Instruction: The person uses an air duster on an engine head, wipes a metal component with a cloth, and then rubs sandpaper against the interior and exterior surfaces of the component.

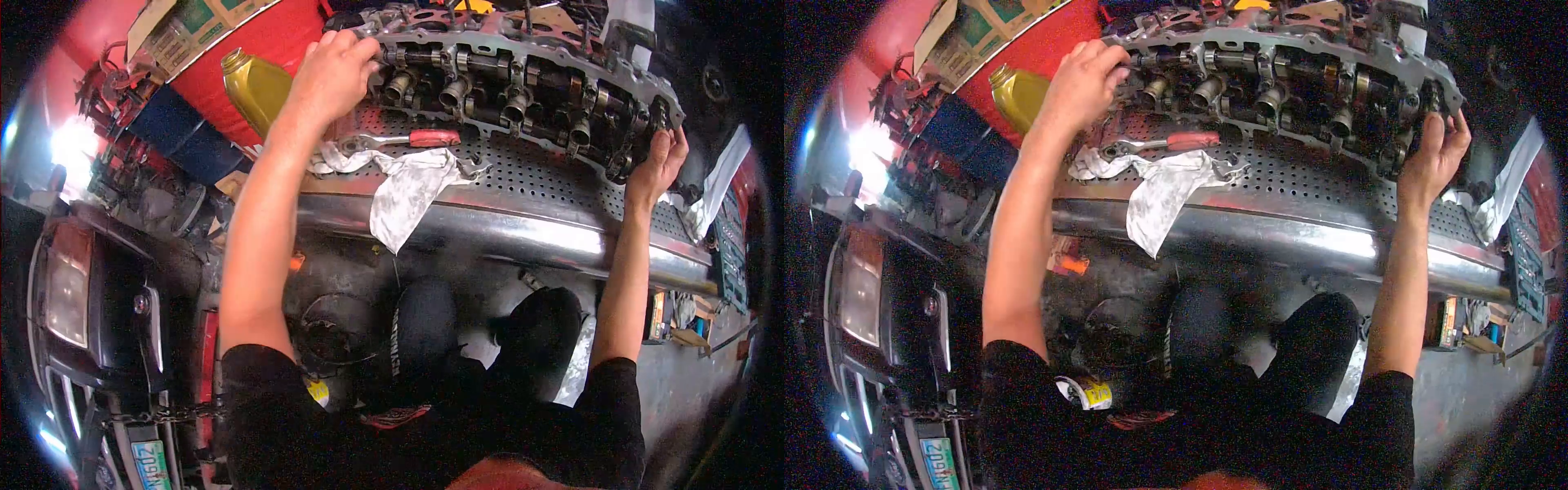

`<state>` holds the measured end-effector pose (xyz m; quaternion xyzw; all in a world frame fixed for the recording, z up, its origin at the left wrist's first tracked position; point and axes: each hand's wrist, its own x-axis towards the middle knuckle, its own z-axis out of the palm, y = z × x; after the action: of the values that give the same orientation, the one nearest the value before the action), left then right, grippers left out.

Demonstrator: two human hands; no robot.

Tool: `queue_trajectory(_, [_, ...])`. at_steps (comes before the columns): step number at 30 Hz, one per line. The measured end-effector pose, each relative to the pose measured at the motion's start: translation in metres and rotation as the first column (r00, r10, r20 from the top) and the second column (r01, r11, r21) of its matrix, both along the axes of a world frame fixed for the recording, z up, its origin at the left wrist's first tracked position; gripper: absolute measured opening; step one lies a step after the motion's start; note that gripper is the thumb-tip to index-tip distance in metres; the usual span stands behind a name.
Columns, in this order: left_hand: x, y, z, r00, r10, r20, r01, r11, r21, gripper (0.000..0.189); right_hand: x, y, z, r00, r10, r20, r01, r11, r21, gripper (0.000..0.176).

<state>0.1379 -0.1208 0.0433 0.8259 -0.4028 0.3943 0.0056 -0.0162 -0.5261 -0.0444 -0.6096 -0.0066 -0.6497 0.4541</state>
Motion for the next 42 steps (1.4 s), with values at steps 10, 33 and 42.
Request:
queue_trajectory(10, [0.011, -0.027, 0.013, 0.999, 0.043, -0.029, -0.037, 0.979, 0.202, 0.030, 0.001, -0.005, -0.006, 0.998, 0.061, 0.010, -0.061, 0.998, 0.018, 0.054])
queue_trajectory(33, [0.029, -0.038, 0.035, 0.998, -0.033, 0.054, 0.004, 0.885, 0.465, 0.031, -0.045, -0.019, -0.003, 0.947, 0.129, -0.295, -0.200, 0.954, -0.222, 0.066])
queue_trajectory(42, [0.032, -0.036, 0.036, 0.998, -0.053, 0.040, 0.028, 0.885, 0.465, 0.027, -0.046, -0.012, 0.007, 0.925, 0.210, -0.318, -0.256, 0.960, -0.113, 0.071])
